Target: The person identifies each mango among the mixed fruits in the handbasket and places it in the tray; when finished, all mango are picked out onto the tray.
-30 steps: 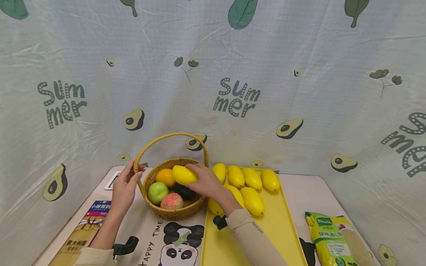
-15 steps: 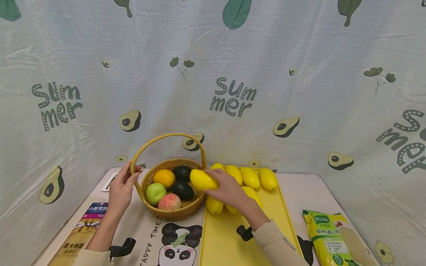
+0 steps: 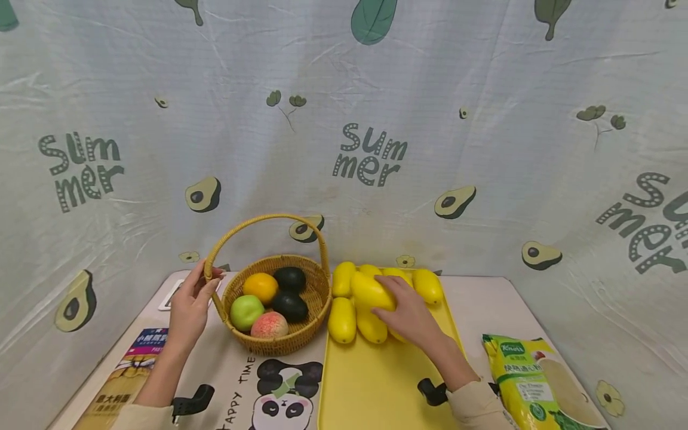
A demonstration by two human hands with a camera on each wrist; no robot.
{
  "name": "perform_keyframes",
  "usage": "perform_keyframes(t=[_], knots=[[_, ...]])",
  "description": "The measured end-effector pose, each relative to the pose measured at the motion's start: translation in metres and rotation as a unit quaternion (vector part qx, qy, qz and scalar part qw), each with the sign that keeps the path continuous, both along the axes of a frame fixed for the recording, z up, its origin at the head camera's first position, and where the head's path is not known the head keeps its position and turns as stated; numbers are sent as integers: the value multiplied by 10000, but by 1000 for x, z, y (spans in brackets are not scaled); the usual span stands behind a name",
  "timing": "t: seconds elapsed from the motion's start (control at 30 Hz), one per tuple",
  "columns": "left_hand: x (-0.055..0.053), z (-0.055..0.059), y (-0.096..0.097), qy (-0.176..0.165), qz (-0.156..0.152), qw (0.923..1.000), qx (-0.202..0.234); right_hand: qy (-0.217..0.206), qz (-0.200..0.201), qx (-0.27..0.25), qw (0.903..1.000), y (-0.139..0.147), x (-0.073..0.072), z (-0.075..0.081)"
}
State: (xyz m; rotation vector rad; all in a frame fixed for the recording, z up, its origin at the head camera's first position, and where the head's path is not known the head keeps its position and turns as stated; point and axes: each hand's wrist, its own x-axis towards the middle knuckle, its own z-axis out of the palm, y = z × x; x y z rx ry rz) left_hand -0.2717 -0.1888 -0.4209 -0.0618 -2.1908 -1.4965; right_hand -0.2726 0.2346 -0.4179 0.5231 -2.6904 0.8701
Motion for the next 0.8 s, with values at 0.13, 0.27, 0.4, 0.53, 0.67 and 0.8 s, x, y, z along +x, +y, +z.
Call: perform_keyframes(t=[0.13, 0.27, 0.4, 0.53, 0.67, 0.8], knots=[[0, 0, -3, 77, 7, 10000, 37, 111, -303, 74, 9995, 14, 2, -7], [1, 0, -4, 29, 22, 10000, 14, -7, -516, 62, 9986, 29, 5, -13], [1, 1, -4, -52, 27, 10000, -2, -195, -799, -5, 9966, 46, 8, -20], [2, 2, -4, -36, -20, 10000, 5, -194, -1132, -43, 9934, 63, 10, -25], [3, 3, -4, -35, -10, 10000, -1, -255, -1314, -33, 9910, 75, 12, -31], [3, 3, -5, -21, 7, 10000, -17, -616, -1466, 88, 9872, 80, 14, -39]])
